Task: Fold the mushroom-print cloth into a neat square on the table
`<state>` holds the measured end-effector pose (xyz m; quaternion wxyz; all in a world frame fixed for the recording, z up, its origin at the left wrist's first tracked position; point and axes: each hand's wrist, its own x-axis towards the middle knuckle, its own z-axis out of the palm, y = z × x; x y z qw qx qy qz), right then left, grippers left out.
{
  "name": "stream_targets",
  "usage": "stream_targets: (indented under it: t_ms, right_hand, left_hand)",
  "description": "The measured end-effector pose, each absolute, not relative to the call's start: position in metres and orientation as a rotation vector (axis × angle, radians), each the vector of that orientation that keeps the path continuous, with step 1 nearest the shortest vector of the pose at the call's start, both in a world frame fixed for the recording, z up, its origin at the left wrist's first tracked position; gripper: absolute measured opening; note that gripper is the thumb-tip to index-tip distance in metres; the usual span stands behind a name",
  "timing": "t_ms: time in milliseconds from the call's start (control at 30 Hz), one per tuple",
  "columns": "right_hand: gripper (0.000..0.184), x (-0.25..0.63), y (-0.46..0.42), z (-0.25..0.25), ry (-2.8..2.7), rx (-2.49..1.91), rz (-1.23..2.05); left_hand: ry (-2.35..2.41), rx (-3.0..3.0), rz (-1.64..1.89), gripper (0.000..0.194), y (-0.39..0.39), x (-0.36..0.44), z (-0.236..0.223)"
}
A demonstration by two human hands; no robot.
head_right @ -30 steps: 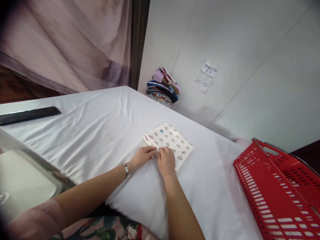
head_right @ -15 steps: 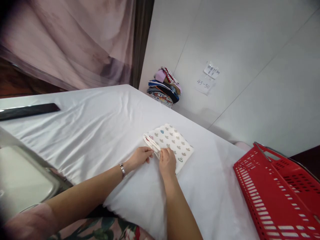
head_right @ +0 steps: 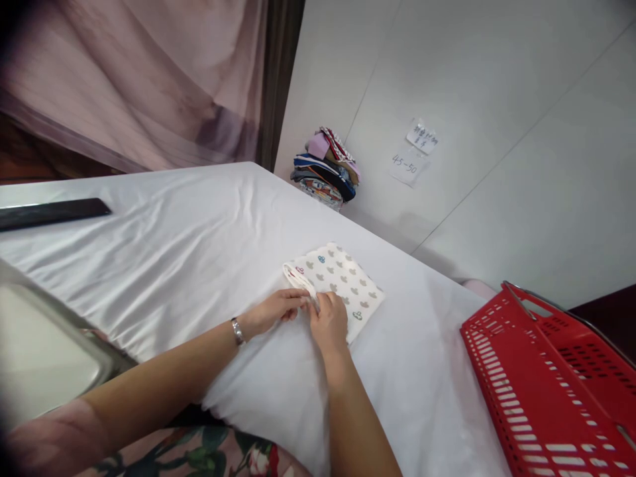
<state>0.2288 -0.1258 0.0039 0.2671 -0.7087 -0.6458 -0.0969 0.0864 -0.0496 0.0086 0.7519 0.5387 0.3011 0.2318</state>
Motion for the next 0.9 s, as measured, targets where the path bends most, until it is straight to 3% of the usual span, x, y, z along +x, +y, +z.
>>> stream_targets:
  t_ms: [133, 367, 733, 900]
  right_hand:
    - [0.018, 0.2304, -0.1252, 0.0032, -1.731, -1.927, -0.248]
    - [0.021, 0.2314, -0.1261, 0.0026, -1.65, -1.91, -0.262]
    - [0.019, 0.2304, -0.1259, 0.0012, -1.695, -1.868, -0.341]
    - [0.02, 0.2291, -0.1261, 0.0016, -1.757, -1.898, -0.367]
  left_hand:
    - [0.692, 1.185, 0.548, 0.03, -0.0514, 0.0883, 0.0072]
    - [0.99, 1.057, 0.6, 0.011, -0.0514, 0.0951, 0.0084]
    - [0.858, 1.017, 0.55, 0.007, -0.053, 0.092, 0.0134]
    - [0.733, 1.027, 0.567, 0.023, -0.055, 0.09, 0.0126]
